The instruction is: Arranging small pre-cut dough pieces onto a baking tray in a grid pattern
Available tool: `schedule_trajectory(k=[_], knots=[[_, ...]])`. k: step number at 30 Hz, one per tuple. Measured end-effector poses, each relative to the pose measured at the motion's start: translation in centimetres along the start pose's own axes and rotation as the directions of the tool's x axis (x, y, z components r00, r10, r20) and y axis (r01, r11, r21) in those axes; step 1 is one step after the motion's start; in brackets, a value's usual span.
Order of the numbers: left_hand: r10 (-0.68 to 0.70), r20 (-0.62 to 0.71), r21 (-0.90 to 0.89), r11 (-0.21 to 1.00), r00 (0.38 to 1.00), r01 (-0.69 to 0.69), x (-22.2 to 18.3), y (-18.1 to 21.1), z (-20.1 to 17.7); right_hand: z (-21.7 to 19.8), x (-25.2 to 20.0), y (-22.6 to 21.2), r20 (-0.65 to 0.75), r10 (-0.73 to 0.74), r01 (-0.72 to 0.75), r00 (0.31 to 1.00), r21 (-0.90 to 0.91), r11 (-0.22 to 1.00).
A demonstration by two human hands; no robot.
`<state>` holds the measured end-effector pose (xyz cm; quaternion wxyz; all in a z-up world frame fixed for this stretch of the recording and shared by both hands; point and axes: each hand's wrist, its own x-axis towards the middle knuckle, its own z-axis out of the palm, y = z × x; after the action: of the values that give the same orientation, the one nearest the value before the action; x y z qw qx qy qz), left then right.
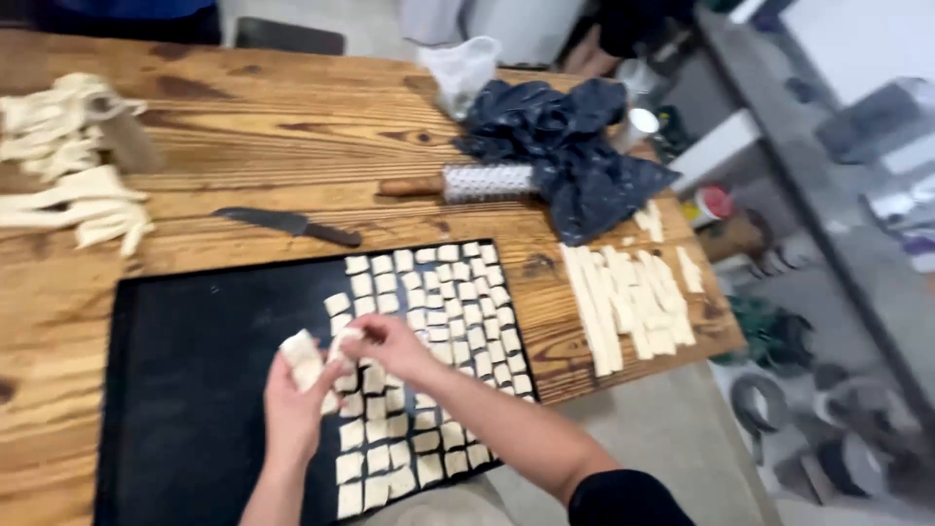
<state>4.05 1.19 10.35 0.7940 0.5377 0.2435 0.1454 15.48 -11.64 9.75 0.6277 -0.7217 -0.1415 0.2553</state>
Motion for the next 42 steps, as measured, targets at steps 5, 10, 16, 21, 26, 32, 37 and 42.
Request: schedule_trajectory(k=[5, 10, 16, 21, 26, 32, 37, 42], knots=[[-0.237, -0.036, -0.189, 0.956, 0.971, 0.226, -1.0, -1.9, -4.4, 2.3, -1.3, 1.7, 0.351, 0.46, -0.578, 0.816, 0.476, 0.663], [-0.251, -0.032, -0.291, 0.928, 0.967, 0.231, -1.1, -4.7, -5.6, 2.2, -0.3, 3.9, 0.034, 0.472, -0.372, 0.881, 0.666, 0.647], [-0.288, 0.002, -0.282, 0.918, 0.958, 0.277, -4.0, -4.4, -7.7, -3.9, 4.1, 8.8, -0.249, 0.108, -0.038, 0.963, 0.272, 0.962], [-0.301, 0.006, -0.331, 0.899, 0.954, 0.286, -4.7, -4.0, -7.3, -6.0, 9.9, 6.0, -0.22, -0.172, 0.051, 0.96, -0.466, 0.883], [-0.327, -0.062, -0.356, 0.89, 0.943, 0.285, -5.0, -4.7, -7.4, -1.9, 14.5, 6.1, 0.064, -0.254, 0.194, 0.965, -0.824, 0.532], [-0.336, -0.095, -0.415, 0.869, 0.937, 0.269, -4.2, -4.0, -7.4, 0.1, 15.6, 6.8, 0.124, -0.38, 0.27, 0.917, -0.892, 0.362], [-0.334, -0.097, -0.472, 0.845, 0.938, 0.252, -2.1, -4.1, -6.5, 3.4, 7.1, 2.4, 0.062, -0.145, 0.158, 0.987, -0.438, 0.885], [-0.353, -0.046, -0.505, 0.816, 0.935, 0.283, -0.6, -2.6, -5.8, 4.2, 2.7, 1.2, 0.351, 0.181, -0.073, 0.919, -0.3, 0.951]])
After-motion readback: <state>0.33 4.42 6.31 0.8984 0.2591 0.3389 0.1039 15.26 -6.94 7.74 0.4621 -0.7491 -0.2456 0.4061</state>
